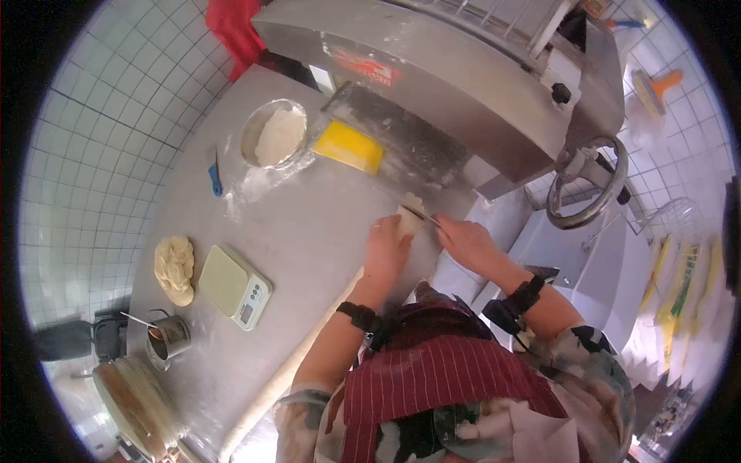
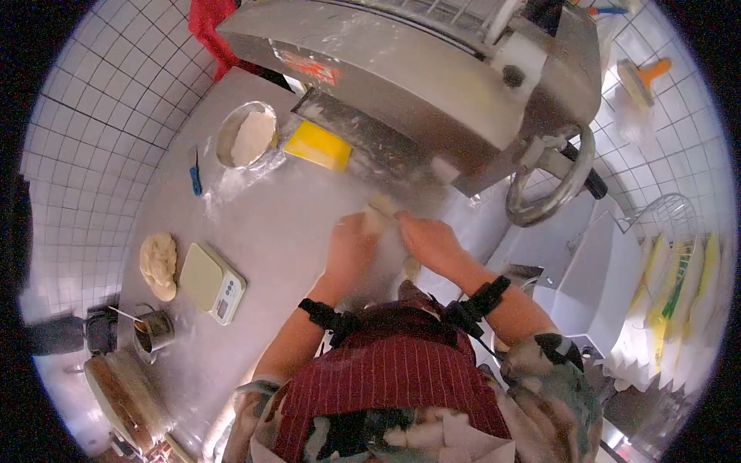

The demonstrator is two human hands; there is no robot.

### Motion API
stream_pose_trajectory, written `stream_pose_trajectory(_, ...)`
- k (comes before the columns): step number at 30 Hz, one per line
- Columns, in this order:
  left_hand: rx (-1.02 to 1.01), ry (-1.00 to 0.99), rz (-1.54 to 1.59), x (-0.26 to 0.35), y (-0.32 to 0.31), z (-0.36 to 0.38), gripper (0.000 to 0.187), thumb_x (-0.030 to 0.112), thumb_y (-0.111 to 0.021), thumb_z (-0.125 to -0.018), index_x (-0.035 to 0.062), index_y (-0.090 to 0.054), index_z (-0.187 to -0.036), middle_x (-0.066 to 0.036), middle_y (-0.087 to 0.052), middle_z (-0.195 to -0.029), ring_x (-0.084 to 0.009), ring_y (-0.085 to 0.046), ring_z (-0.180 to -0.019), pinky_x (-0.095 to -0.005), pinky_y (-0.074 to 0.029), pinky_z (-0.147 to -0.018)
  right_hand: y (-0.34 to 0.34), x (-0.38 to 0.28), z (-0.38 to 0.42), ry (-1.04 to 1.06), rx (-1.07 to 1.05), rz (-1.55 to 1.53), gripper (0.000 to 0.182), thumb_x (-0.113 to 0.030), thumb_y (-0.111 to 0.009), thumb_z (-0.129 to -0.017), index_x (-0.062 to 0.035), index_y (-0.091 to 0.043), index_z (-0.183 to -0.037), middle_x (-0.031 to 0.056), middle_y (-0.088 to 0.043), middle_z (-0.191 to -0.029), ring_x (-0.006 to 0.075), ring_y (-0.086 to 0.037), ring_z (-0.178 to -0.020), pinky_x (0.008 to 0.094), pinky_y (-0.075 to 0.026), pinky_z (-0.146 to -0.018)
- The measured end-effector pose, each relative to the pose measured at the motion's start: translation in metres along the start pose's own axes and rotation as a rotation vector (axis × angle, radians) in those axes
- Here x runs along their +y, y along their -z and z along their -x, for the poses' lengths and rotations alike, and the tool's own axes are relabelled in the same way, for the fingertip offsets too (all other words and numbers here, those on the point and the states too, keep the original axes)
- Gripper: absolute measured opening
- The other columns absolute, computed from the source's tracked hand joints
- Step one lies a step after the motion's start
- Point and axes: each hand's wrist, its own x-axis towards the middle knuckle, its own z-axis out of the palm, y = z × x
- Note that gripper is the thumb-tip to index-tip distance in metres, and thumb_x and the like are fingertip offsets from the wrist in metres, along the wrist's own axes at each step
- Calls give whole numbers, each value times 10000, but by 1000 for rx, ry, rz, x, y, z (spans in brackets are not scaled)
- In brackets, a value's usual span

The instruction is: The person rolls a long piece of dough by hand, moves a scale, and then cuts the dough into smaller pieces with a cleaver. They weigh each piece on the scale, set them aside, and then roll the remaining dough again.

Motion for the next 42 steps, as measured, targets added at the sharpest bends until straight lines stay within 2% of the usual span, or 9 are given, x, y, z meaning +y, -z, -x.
stream_pose_trajectory(7,-14,107,47,-8,25,22,342,156,-671,-819,28,-570,-1119,-194,-606,-1073,-377,-579,-999,-458,-476,-857,11,12,36,-34,-19,-75,321,-290,-450,-938,-55,-490,-1152,255,-636,-861,448,-615,-812,560,-471,-711)
stream_pose_trajectory(13,246,61,142,-24,27,37,268,145,-643,-834,51,-595,-1081,-174,-624,-1023,-364,-597,-960,-451,-486,-822,1,15,33,51,317,-108,343,-305,-465,-957,-68,-503,-1202,243,-641,-883,451,-616,-811,527,-486,-702)
stream_pose_trajectory(18,342,168,-157,-65,89,86,230,153,-609,-835,57,-607,-1045,-153,-630,-1011,-338,-606,-933,-456,-482,-809,4,-9,41,29,289,-280,339,-247,-525,-944,-56,-524,-1224,246,-641,-896,443,-628,-819,457,-493,-695)
stream_pose_trajectory(20,280,307,-538,-107,108,124,261,181,-592,-844,55,-594,-1073,-140,-633,-1021,-332,-601,-940,-457,-477,-807,-2,-12,44,1,279,-302,326,-232,-532,-941,-53,-533,-1213,245,-640,-898,441,-629,-825,448,-490,-699)
stream_pose_trajectory(22,356,510,-612,-106,140,150,324,198,-589,-842,53,-580,-1132,-128,-623,-1064,-322,-580,-1006,-460,-463,-830,-8,-14,51,-45,263,-291,324,-239,-535,-938,-45,-537,-1198,243,-643,-917,429,-631,-861,442,-491,-715)
stream_pose_trajectory(26,430,543,-736,-122,158,169,378,210,-598,-835,56,-573,-1179,-131,-599,-1122,-336,-545,-1074,-475,-439,-882,-20,-18,53,-61,270,-291,325,-238,-530,-938,-33,-535,-1190,231,-641,-890,411,-630,-826,442,-486,-708)
stream_pose_trajectory(32,263,597,-683,-116,165,157,407,218,-551,-854,32,-553,-1216,-152,-574,-1164,-362,-507,-1124,-484,-417,-931,-25,-46,58,-99,278,-447,286,-213,-553,-937,-9,-547,-1138,91,-593,-710,198,-584,-588,337,-466,-553)
stream_pose_trajectory(34,200,605,-698,-110,171,155,410,219,-534,-857,3,-548,-1205,-161,-575,-1148,-355,-509,-1120,-478,-418,-930,-23,-67,57,-231,129,-810,202,-210,-556,-946,-57,-553,-1078,4,-480,-612,76,-449,-447,238,-383,-413)
stream_pose_trajectory(42,260,485,-537,-123,183,148,393,226,-584,-871,3,-561,-1193,-127,-617,-1093,-298,-583,-1019,-441,-464,-868,-25,-111,59,-252,-199,-1313,98,-192,-514,-972,-103,-473,-973,1,-447,-593,112,-439,-413,273,-378,-392)
